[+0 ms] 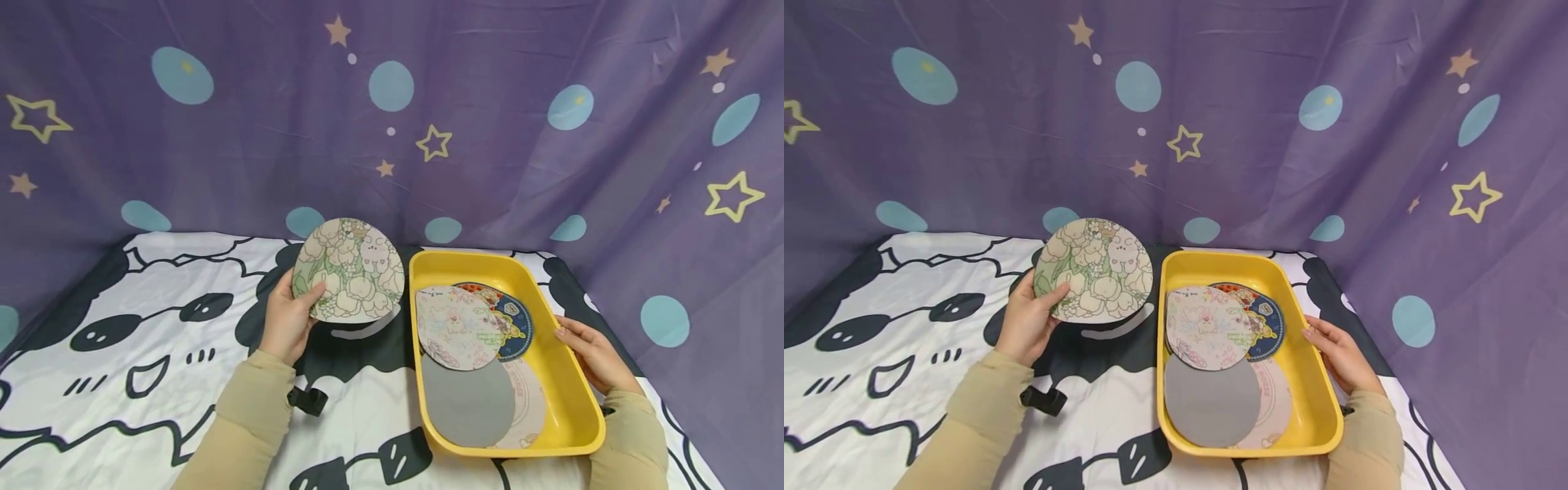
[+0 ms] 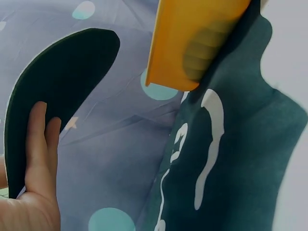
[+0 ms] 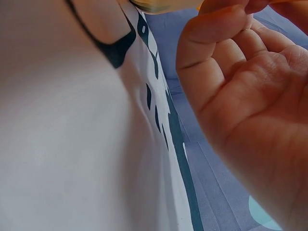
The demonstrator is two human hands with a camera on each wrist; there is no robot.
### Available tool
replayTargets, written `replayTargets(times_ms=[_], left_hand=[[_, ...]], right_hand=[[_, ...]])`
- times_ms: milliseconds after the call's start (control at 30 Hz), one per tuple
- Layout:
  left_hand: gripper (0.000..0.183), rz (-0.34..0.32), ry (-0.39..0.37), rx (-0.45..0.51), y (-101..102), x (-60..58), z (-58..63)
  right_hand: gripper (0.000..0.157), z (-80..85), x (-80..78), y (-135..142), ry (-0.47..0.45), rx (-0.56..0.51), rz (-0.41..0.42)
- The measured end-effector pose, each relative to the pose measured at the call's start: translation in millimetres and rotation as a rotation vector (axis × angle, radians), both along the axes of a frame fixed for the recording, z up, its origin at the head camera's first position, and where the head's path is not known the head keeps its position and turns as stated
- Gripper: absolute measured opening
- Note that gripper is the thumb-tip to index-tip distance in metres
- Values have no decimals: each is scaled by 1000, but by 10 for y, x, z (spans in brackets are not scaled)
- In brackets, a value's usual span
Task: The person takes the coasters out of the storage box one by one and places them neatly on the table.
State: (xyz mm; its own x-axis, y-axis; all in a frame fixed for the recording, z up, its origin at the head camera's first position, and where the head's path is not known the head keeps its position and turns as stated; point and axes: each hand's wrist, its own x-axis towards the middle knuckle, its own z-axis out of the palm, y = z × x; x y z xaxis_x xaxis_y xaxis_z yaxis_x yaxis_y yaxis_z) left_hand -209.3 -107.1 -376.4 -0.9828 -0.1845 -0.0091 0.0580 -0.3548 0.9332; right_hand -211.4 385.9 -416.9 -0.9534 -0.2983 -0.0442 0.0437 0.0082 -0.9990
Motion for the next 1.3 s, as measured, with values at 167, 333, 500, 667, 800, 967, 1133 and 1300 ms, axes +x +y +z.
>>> replayTargets(times_ms=[167, 333, 500, 667, 800, 967, 1133, 1300], left_hand=[[49, -13, -22, 21, 17, -12, -42], [51, 0, -41, 57, 1, -29, -61], [51, 48, -26, 161, -35, -53, -66], [49, 68, -28, 218, -63, -66, -87], [49, 56, -48, 219, -65, -78, -125], [50, 52, -74, 197, -27, -87, -174], [54, 34, -91, 160, 31, -71, -223], [57, 0, -110, 128, 64, -56, -259]], right_hand=[[28, -10, 0, 8, 7, 6, 10], [29, -18, -4, 15, 9, 8, 7], [31, -19, -8, 21, 4, -15, 25], [32, -11, -7, 29, -7, -31, 33], [33, -17, 0, 32, -5, -34, 37], [33, -20, 6, 35, -7, -36, 34], [33, -25, 7, 33, -5, -37, 27], [32, -34, -1, 30, 20, -29, 36]])
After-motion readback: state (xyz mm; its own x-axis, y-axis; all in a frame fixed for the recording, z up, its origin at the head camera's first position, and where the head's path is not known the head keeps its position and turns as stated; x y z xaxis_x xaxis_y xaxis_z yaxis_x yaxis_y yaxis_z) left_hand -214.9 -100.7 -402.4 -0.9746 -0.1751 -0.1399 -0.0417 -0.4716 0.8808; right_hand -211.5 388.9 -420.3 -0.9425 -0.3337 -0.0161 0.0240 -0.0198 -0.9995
